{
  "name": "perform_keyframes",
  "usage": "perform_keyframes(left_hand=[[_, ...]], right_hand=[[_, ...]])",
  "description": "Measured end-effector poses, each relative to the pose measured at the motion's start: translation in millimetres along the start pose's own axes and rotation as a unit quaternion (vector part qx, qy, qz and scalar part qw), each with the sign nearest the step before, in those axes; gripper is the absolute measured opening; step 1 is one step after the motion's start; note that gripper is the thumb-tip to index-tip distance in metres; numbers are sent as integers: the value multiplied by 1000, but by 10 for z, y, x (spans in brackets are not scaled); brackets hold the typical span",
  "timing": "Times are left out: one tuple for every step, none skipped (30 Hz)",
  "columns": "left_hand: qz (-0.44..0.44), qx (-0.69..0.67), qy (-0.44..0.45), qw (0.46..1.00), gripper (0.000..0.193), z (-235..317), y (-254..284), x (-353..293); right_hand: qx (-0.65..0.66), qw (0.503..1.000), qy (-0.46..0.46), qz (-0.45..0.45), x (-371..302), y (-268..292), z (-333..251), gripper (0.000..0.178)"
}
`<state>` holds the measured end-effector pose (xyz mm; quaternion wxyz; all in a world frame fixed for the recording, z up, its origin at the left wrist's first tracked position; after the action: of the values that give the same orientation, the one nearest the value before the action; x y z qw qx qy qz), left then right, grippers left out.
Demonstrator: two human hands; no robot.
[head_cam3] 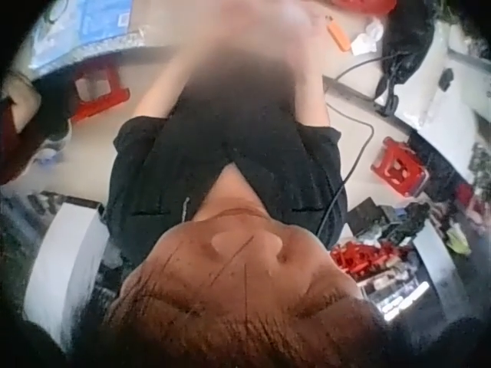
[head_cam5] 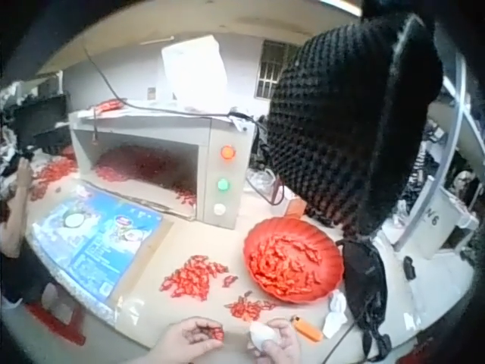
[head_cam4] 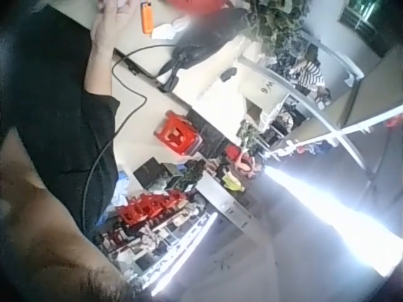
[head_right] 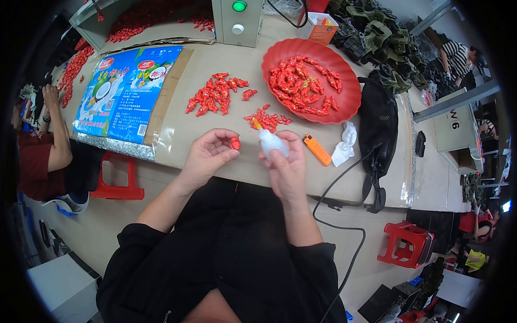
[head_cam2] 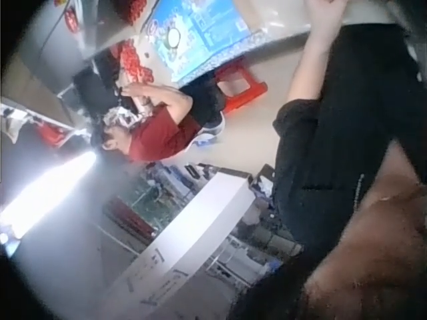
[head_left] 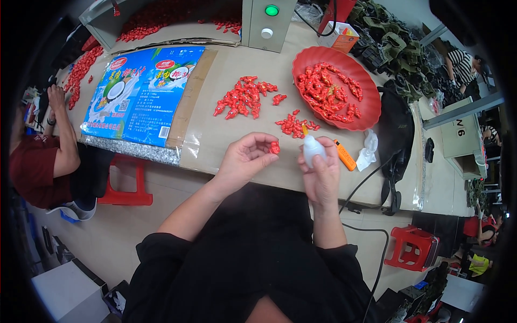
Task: The person gathers plastic pieces onto the table, applies glue to them using a glue bottle, and joins the pieces together by hand.
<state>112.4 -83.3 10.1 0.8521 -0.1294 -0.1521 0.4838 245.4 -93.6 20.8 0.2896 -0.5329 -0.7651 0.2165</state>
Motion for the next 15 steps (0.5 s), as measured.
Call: perform_keyframes(left_hand=[[7,13,-4,1000,27,13,34,16],[14,25,-8,1000,27,24,63,27],[14,24,-5,1000,27,24,60,47],[21,28,6,999,26,21,65,62],[27,33,17,999,25,4,71,71],[27,32,19,999,25,-18,72,78],[28,38,8,999,25,-18,74,84],[28,44,-2,999,26,-17,74,89],[28,44,-1,999,26,-42,69,85],[35,80,-6,996,26,-33,70,70],[42,116,-11,992,27,-16,72,60],[42,116,-9,992,27,-31,73,57],[41,135,-11,990,28,-26,69,53],[41,154,-14,987,29,-20,64,48],[41,154,-13,987,29,-23,61,50]], right_hand=[[-22,999,19,35,-16,106,-68,38],[-45,996,39,69,-33,206,-137,36],[-16,997,57,50,-6,211,-183,33],[-16,997,56,53,4,260,-198,33],[-4,997,60,47,14,297,-209,31],[9,997,65,41,25,316,-211,30],[9,997,64,42,32,322,-211,30],[31,996,69,43,40,315,-216,29],[53,995,75,44,45,303,-216,27],[54,995,74,46,46,280,-213,27],[25,995,68,62,33,274,-211,27],[-3,995,63,79,13,280,-198,26],[-3,995,62,80,3,278,-169,26],[-27,994,67,80,-10,277,-159,25],[-51,993,71,79,-17,275,-155,25]])
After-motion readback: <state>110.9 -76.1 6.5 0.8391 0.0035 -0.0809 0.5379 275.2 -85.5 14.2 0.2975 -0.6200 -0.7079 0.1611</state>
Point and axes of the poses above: each hand's wrist, its own x-axis towards the middle knuckle, its own y-axis out of the back of the hand, z = x × y, the point moved 10 cm from there along x, towards the middle knuckle, and after that the axes turned 13 degrees about -z, right-handed, at the moved point
